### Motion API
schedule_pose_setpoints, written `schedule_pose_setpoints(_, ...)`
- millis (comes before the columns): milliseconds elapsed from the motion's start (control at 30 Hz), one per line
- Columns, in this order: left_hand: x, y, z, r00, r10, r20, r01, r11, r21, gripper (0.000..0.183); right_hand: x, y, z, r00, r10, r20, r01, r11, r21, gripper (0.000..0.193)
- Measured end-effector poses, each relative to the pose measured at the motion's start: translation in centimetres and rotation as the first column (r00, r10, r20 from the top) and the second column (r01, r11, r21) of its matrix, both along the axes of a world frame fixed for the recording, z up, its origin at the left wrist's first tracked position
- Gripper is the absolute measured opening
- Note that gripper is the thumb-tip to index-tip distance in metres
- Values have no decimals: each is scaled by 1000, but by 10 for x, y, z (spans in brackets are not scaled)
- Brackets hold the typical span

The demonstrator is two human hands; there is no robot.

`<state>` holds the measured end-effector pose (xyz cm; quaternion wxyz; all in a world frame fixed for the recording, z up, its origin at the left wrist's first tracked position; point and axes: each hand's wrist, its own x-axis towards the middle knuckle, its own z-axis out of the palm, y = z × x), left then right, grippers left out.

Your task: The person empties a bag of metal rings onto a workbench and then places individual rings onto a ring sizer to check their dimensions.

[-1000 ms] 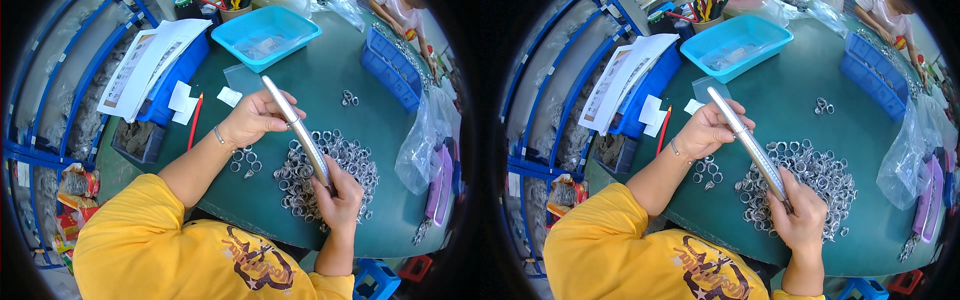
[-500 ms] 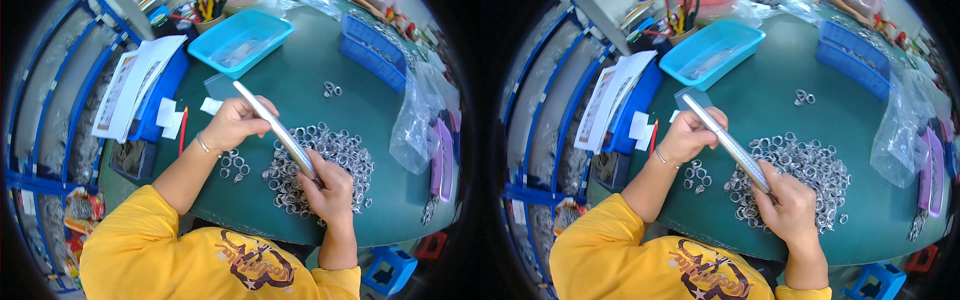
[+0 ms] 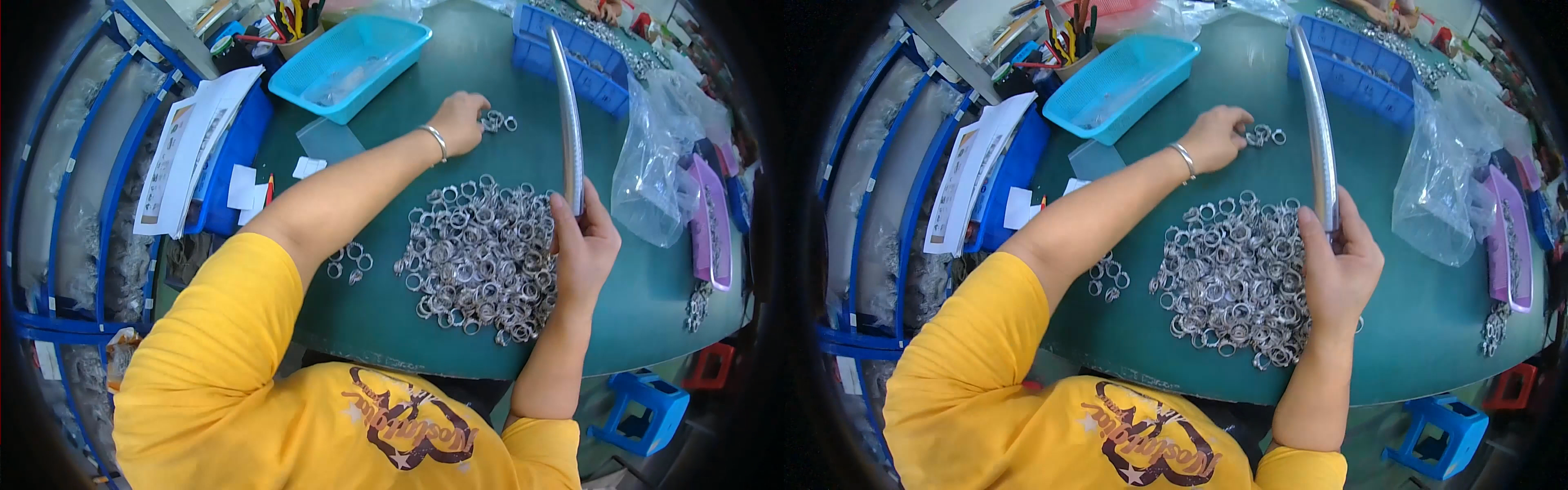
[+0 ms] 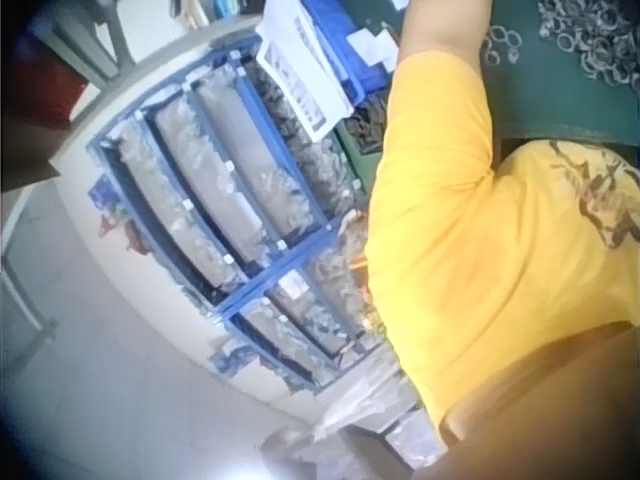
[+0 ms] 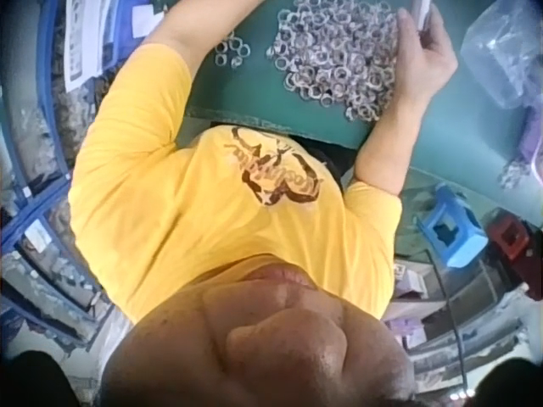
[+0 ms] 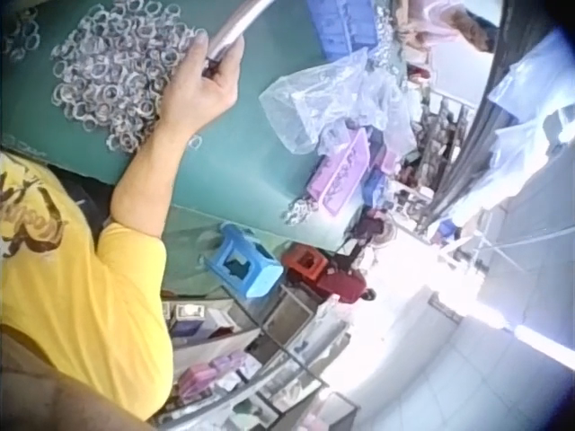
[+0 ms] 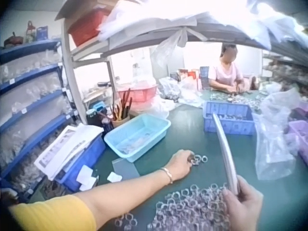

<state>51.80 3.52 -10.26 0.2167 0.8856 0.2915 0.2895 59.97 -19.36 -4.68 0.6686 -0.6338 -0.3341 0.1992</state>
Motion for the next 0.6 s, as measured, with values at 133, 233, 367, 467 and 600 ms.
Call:
schedule_pose_setpoints(133, -35, -24, 40, 972, -146, -183, 114, 978, -176, 18, -5, -3, 0, 998, -13, 63, 13, 1000, 7, 38)
schedule_pose_setpoints(233, -56, -46, 31, 890, -335, -310, 247, 924, -291, 22, -14, -3, 2, 997, 45, 63, -46, 999, 11, 38)
schedule_pose_setpoints(367, -61, -58, 13, 939, -253, -234, 193, 948, -252, 16, -19, -3, 1, 985, 81, 149, -74, 996, -52, 39)
schedule_pose_setpoints(467, -67, -59, 12, 959, -244, -143, 179, 915, -361, 11, -20, -1, -5, 976, 80, 203, -76, 997, -31, 38)
schedule_pose_setpoints(600, -79, -61, 20, 981, -131, 147, 195, 741, -643, 15, -22, 2, -7, 968, 96, 231, -88, 995, -42, 38)
